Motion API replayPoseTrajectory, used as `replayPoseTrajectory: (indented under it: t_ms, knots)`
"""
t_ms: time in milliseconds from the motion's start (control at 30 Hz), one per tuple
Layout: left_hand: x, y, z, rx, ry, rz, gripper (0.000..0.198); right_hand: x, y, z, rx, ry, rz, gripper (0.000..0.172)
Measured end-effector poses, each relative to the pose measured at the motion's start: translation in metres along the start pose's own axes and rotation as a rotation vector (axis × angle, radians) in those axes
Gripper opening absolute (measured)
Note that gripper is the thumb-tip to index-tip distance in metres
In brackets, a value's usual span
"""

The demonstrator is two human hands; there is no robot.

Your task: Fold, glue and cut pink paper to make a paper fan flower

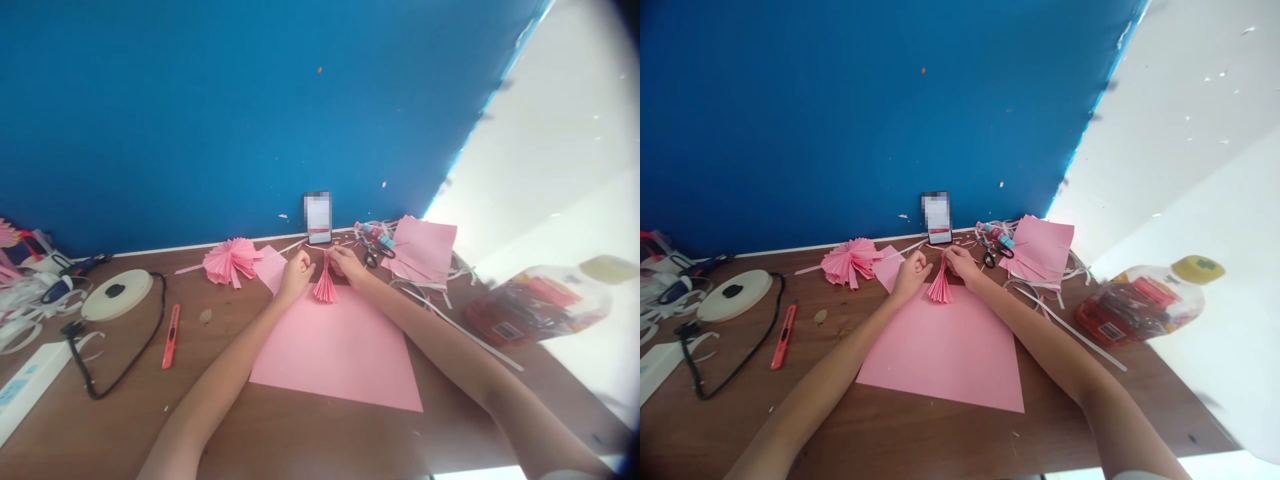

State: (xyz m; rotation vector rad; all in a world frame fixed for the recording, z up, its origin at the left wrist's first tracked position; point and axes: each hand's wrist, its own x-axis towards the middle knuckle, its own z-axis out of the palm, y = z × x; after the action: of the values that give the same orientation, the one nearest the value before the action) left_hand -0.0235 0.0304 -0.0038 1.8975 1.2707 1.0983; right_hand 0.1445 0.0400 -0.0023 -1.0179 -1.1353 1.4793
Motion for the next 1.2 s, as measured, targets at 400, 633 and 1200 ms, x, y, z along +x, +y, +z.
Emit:
replayPoseTrajectory:
  t_ms: [400, 633, 1200]
  knots:
    - [0.004, 0.003, -0.016, 0.375, -0.318, 0.192, 0.032, 0.001, -0.001, -0.003, 0.041, 0.029, -0.134, 0.026]
    - [0.008, 0.0, -0.027, 0.396, -0.344, 0.16, 0.03, 0.0, -0.006, -0.012, -0.568, 0.064, -0.342, 0.024]
    - [0.016, 0.009, -0.042, 0.335, -0.458, 0.174, 0.026, -0.01, -0.025, -0.016, -0.689, -0.561, -0.23, 0.03]
